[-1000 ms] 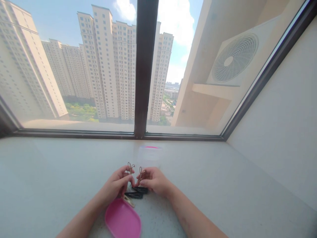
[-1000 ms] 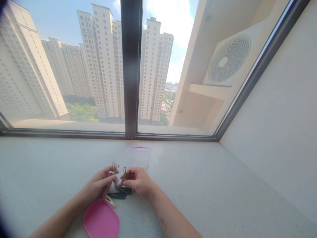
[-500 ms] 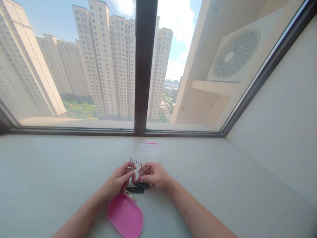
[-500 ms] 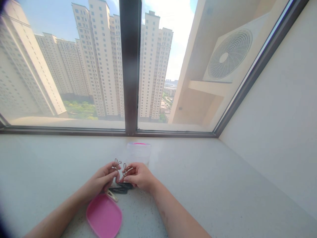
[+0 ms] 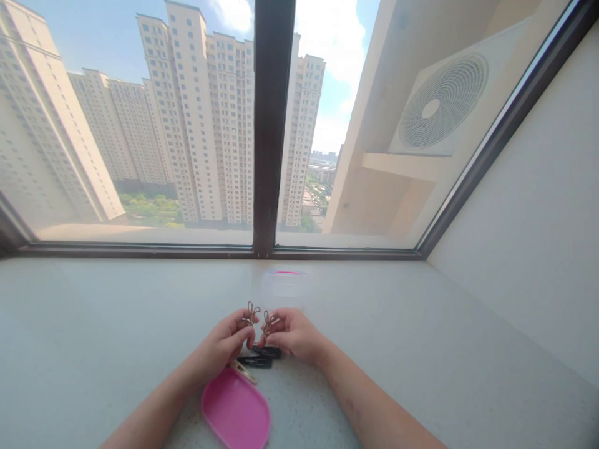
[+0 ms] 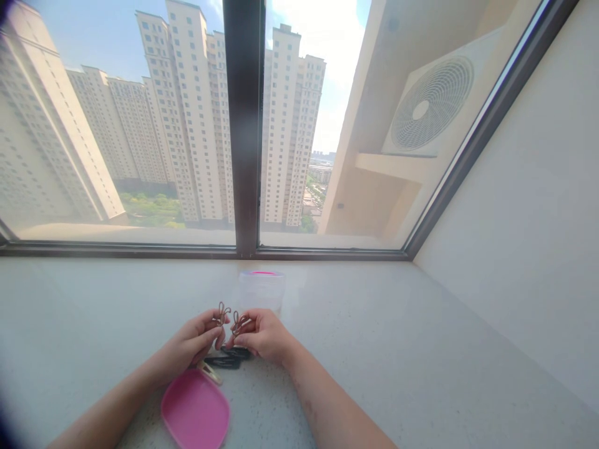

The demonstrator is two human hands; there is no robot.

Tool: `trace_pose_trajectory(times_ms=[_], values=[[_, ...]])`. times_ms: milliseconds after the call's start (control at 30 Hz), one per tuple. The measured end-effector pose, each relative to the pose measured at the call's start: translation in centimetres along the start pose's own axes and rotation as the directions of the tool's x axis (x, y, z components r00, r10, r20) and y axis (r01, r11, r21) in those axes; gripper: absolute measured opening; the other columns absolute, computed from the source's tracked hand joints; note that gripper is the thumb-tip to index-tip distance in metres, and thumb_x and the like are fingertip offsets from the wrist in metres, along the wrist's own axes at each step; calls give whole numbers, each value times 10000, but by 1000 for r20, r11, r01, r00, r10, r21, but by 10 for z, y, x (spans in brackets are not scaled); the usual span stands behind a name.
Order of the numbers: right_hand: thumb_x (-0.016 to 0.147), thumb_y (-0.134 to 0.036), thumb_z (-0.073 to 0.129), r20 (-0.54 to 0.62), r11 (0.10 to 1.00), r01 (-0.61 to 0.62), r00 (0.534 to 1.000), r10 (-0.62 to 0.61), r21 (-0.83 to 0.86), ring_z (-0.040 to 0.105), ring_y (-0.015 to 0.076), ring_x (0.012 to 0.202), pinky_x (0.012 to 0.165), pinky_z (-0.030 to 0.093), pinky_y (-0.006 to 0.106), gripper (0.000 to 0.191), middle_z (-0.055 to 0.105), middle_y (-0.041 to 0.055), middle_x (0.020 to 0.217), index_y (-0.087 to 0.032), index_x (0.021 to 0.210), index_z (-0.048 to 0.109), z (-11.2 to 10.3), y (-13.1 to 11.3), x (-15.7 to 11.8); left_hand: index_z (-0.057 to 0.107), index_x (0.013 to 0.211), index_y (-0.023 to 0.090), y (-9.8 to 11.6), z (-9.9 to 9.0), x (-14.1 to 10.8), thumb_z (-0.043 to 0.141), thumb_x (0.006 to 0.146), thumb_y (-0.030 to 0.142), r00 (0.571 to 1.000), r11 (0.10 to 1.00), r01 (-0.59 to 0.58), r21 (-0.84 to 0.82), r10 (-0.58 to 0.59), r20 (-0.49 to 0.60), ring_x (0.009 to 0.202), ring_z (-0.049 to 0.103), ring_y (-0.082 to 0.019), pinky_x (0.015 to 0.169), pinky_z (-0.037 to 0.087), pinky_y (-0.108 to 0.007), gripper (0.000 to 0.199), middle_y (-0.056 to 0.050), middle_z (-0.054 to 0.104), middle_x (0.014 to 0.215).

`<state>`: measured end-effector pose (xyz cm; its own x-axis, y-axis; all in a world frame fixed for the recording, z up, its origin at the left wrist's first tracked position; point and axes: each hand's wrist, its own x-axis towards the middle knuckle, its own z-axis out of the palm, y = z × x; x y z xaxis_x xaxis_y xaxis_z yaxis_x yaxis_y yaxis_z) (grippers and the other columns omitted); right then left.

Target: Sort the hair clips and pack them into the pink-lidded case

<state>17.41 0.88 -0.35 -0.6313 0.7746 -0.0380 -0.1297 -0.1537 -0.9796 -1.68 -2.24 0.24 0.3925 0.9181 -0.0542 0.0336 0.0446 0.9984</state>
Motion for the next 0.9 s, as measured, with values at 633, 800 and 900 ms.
trace_pose_trajectory(times_ms=[633, 800, 900], values=[[610, -302, 745, 23, 1000, 11, 1000, -10, -25, 427, 40, 402, 383, 268, 169, 332, 692, 48, 740, -123, 851, 605, 0, -2, 1, 438, 1029, 202, 2, -2, -1, 506, 843, 405, 1000, 1000, -18, 23, 18, 1, 340, 260, -12, 333, 186, -145, 283, 52, 552, 644], [627, -285, 744, 32, 998, 6, 999, -4, -63, 460, 51, 438, 378, 291, 162, 317, 689, 42, 746, -123, 872, 625, -2, -1, 0, 410, 1069, 198, 2, -3, -2, 493, 862, 371, 999, 998, -45, 46, 44, 8, 353, 305, -15, 345, 216, -141, 282, 38, 572, 664], [635, -283, 740, 35, 998, 4, 999, -2, -68, 459, 52, 438, 376, 298, 162, 316, 688, 40, 742, -123, 884, 631, -2, -2, 0, 378, 1120, 206, 4, -2, -2, 485, 869, 357, 999, 998, -47, 42, 48, -8, 359, 328, -20, 347, 237, -138, 312, 37, 575, 674]])
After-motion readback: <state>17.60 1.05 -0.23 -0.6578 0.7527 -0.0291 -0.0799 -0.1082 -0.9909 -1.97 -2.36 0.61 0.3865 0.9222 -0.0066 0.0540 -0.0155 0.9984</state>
